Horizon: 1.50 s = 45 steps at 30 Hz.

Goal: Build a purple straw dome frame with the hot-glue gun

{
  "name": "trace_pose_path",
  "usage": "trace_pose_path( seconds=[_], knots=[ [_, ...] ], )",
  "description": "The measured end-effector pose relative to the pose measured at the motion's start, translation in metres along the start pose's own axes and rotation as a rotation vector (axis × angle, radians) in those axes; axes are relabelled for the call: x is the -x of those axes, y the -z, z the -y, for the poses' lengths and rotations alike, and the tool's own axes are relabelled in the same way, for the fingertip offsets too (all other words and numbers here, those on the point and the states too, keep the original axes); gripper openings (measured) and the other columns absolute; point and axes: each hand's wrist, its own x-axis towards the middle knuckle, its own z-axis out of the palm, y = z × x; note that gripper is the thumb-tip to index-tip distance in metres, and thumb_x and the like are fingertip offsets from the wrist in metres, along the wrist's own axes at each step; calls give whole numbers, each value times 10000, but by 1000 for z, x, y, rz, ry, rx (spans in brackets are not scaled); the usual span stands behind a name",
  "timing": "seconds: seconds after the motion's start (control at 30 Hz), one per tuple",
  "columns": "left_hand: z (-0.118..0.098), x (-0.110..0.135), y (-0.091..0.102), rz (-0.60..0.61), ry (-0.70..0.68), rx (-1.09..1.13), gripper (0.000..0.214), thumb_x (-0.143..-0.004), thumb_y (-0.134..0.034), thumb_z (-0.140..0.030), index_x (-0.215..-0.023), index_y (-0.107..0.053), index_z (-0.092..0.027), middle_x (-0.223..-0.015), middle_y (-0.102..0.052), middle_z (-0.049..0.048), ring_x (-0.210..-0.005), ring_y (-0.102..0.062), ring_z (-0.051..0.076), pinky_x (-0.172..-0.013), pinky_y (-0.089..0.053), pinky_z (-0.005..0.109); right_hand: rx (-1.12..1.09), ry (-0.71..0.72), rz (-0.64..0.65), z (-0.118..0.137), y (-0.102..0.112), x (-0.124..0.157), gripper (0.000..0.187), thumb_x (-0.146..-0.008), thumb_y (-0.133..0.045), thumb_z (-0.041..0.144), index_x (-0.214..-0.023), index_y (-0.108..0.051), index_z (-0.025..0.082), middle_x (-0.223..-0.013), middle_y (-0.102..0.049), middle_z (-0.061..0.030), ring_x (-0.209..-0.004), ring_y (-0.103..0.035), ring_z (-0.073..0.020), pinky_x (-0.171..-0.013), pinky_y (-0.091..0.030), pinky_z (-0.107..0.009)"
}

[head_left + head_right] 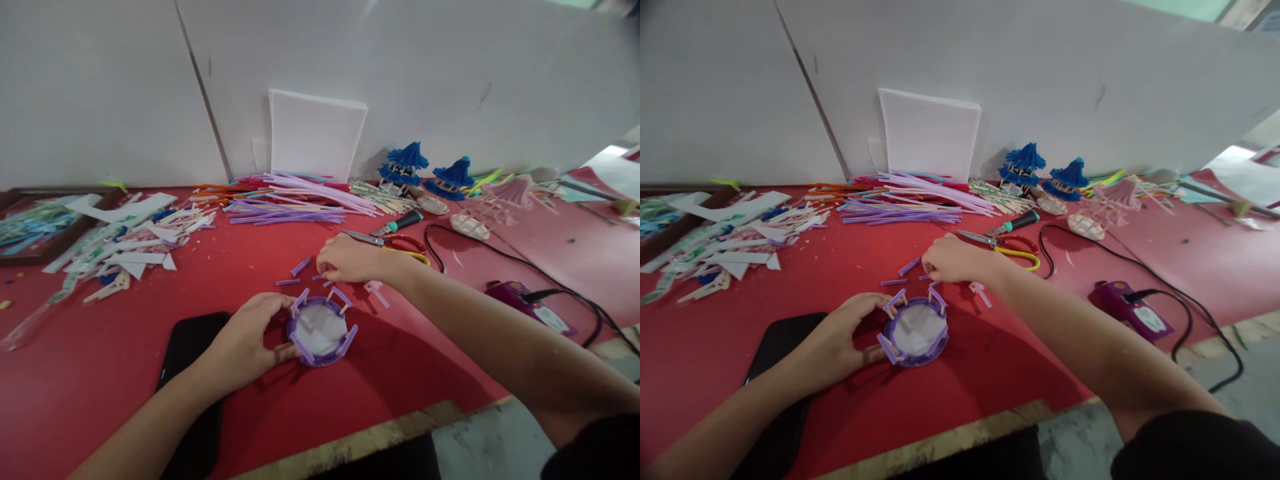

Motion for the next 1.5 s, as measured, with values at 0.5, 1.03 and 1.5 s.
trace_pose_path(
  seconds=[0.5, 1.03, 1.5],
  knots=[
    [-1, -2, 0, -3, 28, 89, 360, -790, -629, -279, -1146, -612, -228, -1168, -686, 85, -1046, -642, 261, -933, -494, 420, -446, 160, -235, 43, 40, 20, 166, -838, -576, 115, -852, -721, 195, -878, -722, -11, -818, -659, -126, -743, -492, -227],
    [-3, 11, 19, -90, -65, 293, 433, -824, -586, -249, -1236, -453, -274, -1296, -529, 75, -1194, -512, 238, -1001, -436, 389, -356, 178, -146, 62, 38, 24, 266, -867, -478, 46, -1033, -624, 195, -988, -686, -31, -890, -630, -150, -786, -467, -259],
    [-18, 9, 16, -381, -123, -1, 86, -839, -541, -235, -822, -621, -212, -853, -658, 22, -829, -624, 184, -773, -493, 315, -272, 272, -281, 67, 42, 19, 181, -840, -545, 28, -945, -598, 165, -866, -690, -16, -830, -578, -160, -797, -416, -286]
  ],
)
